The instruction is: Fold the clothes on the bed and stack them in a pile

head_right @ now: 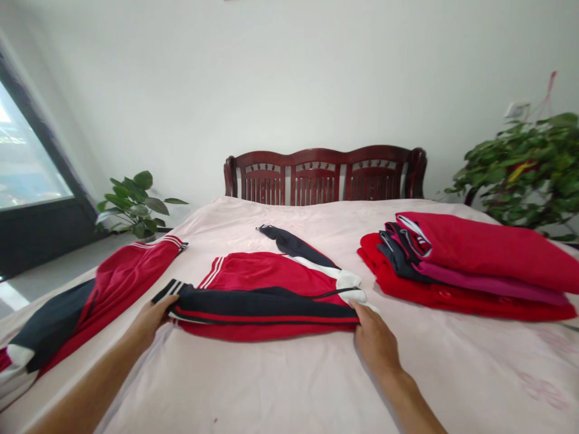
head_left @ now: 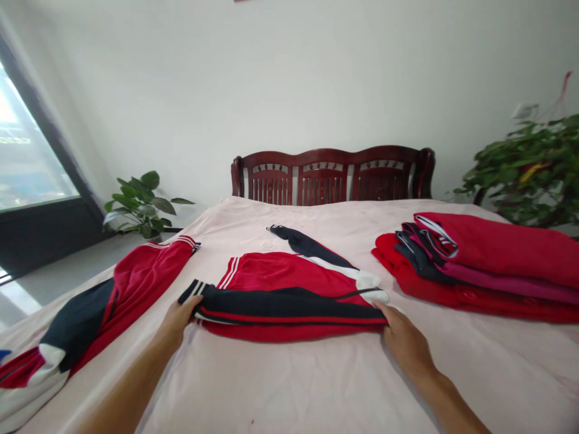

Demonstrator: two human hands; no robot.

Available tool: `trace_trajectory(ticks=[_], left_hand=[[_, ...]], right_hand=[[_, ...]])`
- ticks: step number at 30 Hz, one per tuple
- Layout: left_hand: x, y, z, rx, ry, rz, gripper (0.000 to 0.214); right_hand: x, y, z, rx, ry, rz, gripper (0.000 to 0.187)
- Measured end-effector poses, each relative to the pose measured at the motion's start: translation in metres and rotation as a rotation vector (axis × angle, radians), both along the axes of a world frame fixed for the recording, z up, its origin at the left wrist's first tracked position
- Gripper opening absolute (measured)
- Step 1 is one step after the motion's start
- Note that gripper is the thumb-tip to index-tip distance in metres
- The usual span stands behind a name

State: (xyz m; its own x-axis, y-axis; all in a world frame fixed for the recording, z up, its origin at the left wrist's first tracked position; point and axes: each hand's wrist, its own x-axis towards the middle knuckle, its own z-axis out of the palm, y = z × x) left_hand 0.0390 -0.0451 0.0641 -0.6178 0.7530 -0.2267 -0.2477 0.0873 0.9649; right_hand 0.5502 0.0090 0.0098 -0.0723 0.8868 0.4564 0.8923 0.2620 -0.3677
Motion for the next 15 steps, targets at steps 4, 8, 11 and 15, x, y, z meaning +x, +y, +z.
trace_trajectory(ticks=[4,8,11,15], left_hand=[[-0.023,-0.018,-0.01,-0.142,0.299,-0.204,0.031],[-0.04,-0.024,-0.003,-0.126,0.251,-0.348,0.052],[-0.043,-0.02,0.002,-0.19,0.229,-0.428,0.059],[-0.041,-0.013,0.002,-0.174,0.335,-0.466,0.051]], right_hand=[[0.01,0.005,-0.001,-0.06,0.012,0.129,0.069],[0.018,0.006,0.018,-0.238,0.102,0.221,0.074],[0.006,0.003,0.04,-0.328,0.186,0.315,0.06],[-0.037,0.001,0.053,-0.216,-0.022,0.147,0.037]])
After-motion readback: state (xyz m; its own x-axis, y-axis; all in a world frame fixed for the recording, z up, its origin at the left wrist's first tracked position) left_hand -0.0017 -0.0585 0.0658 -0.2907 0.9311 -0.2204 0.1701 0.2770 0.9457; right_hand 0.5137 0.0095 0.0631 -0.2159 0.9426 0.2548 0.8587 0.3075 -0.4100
